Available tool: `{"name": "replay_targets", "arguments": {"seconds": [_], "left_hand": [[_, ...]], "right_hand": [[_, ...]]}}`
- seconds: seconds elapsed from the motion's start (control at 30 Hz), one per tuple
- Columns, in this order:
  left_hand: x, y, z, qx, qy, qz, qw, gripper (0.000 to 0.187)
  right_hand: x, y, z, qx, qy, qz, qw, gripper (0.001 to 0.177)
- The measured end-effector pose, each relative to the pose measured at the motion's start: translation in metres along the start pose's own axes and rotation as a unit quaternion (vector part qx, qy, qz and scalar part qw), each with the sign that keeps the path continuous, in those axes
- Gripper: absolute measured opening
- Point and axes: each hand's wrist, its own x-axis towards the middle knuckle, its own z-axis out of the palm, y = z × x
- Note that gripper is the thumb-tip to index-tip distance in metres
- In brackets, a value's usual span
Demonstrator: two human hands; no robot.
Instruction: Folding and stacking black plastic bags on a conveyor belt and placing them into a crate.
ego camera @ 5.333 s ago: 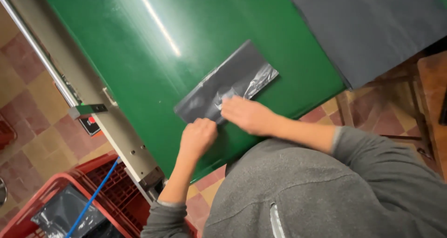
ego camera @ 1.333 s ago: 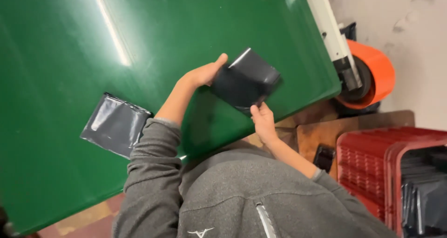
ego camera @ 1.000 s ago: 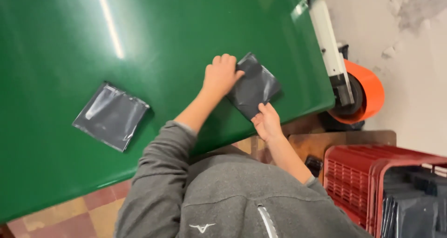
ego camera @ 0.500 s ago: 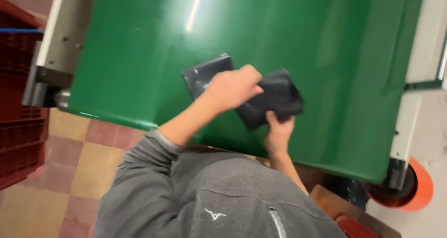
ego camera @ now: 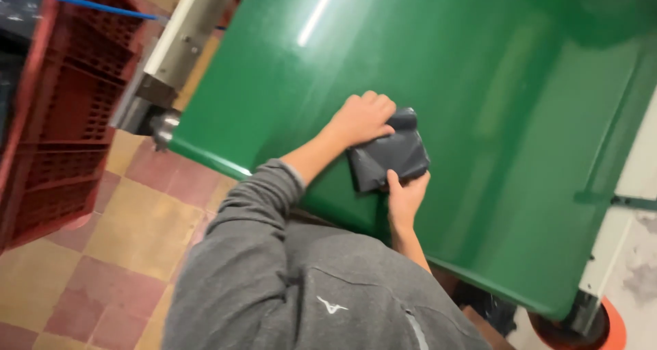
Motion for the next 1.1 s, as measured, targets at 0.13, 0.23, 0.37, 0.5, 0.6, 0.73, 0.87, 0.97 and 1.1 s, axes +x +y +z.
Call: {"name": "replay_targets", "arguments": {"seconds": [0.13, 0.23, 0.37, 0.5, 0.6, 0.73, 0.87, 0.97, 1.1], "left_hand": [[0.005, 0.015, 0.023, 0.002, 0.016, -0.046, 0.999, 0.049], [0.003, 0.036, 0.034, 0.033, -0.034, -0.128, 0.991, 0.045], [-0.014, 0.052, 0.010, -0.019, 0.052, -0.111, 0.992, 0.040], [-0.067, 0.060, -0.046, -0.239, 0.046, -0.104, 0.964, 0.031], [-0.121, 0.059, -0.126, -0.234, 0.119, -0.220, 0.940, 0.031], [-0.199, 0.033, -0.234, -0.177, 0.145, -0.312, 0.922, 0.031], [-0.269, 0.007, -0.345, -0.055, 0.306, -0.313, 0.898, 0.033], [-0.321, -0.012, -0.413, 0.066, 0.439, -0.293, 0.847, 0.036], [-0.388, -0.048, -0.456, 0.100, 0.531, -0.306, 0.784, 0.035]], "right_hand": [[-0.005, -0.023, 0.000, -0.136, -0.006, -0.077, 0.988, 0.086], [0.003, -0.042, -0.015, -0.447, 0.050, -0.137, 0.883, 0.106], [0.044, -0.054, -0.029, -0.457, -0.059, -0.247, 0.852, 0.107], [0.041, -0.100, 0.009, -0.361, -0.216, -0.270, 0.866, 0.084], [0.017, -0.112, 0.068, -0.346, -0.283, -0.334, 0.830, 0.062], [-0.019, -0.122, 0.182, -0.327, -0.360, -0.263, 0.833, 0.046], [-0.041, -0.129, 0.323, -0.113, -0.539, -0.206, 0.809, 0.040], [-0.052, -0.131, 0.447, 0.010, -0.606, -0.109, 0.788, 0.045], [-0.054, -0.175, 0.610, -0.087, -0.543, -0.126, 0.826, 0.052]]}}
